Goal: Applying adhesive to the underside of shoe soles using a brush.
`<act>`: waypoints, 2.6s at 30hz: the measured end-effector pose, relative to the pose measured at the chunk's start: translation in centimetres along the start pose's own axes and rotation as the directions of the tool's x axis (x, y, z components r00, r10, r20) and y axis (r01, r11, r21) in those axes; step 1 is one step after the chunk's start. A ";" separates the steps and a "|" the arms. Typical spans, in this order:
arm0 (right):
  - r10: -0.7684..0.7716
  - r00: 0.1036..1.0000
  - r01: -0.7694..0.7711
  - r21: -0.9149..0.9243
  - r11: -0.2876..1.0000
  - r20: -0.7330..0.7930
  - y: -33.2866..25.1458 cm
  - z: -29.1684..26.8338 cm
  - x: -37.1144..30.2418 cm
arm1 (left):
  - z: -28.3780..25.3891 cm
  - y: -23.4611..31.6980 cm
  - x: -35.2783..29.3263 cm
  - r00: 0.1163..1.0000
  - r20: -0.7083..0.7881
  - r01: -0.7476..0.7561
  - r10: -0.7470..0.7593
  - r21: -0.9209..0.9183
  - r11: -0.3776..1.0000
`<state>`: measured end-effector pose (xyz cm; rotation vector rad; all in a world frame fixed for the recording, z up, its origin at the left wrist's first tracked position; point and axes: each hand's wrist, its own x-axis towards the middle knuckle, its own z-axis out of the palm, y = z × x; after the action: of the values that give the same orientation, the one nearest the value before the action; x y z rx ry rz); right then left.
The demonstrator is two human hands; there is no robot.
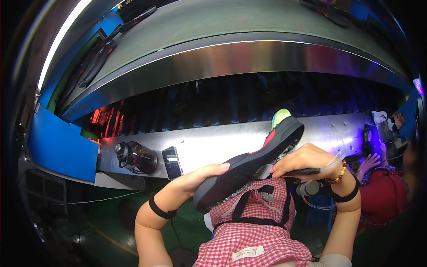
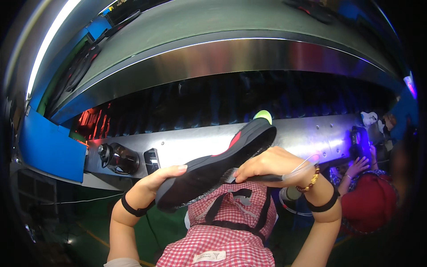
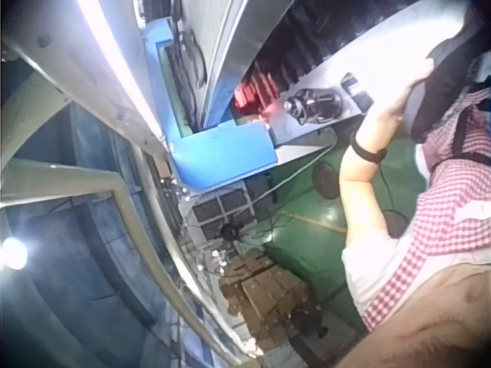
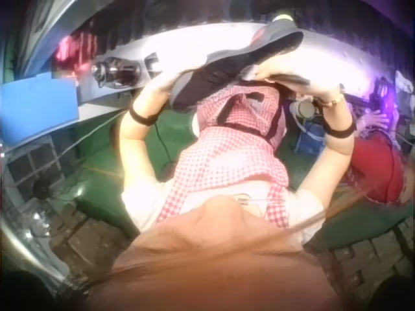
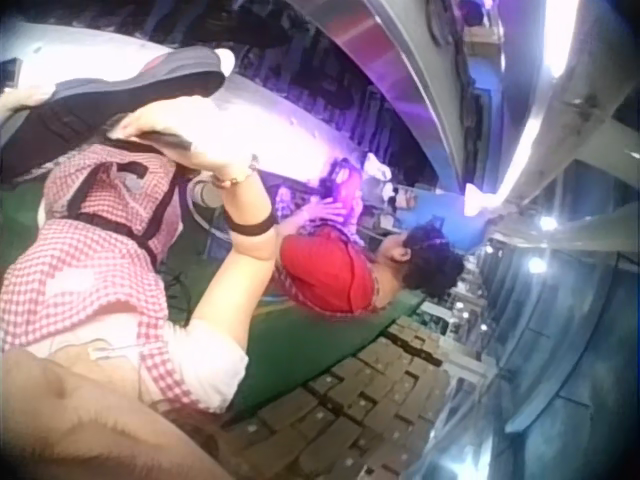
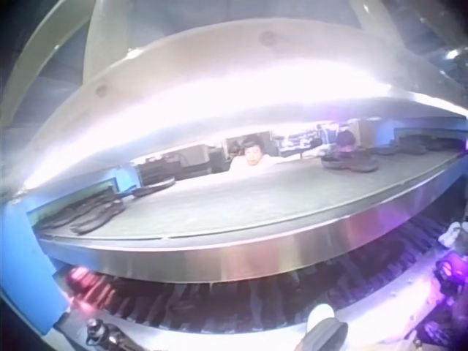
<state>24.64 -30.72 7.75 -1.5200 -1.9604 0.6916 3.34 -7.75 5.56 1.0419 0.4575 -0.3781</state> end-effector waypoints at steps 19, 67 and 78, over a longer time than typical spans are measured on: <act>0.217 0.944 -0.046 0.550 0.834 -0.250 0.1 4.9 1.9 | -1.6 -2.4 3.9 0.943 0.215 -0.118 0.256 -0.503 0.856; -0.035 0.723 0.123 0.079 0.989 -0.690 -0.2 15.7 2.6 | -2.6 -6.2 7.1 0.975 -0.013 -0.192 0.223 -0.556 0.809; 0.643 0.579 0.138 0.838 0.528 -0.501 3.2 12.9 1.2 | -2.9 -7.0 7.5 0.976 -0.036 -0.200 0.213 -0.520 0.831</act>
<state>17.55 -29.57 -3.53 -1.1743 -0.4952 0.7325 5.65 -8.99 -4.80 0.5443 0.3905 -0.0584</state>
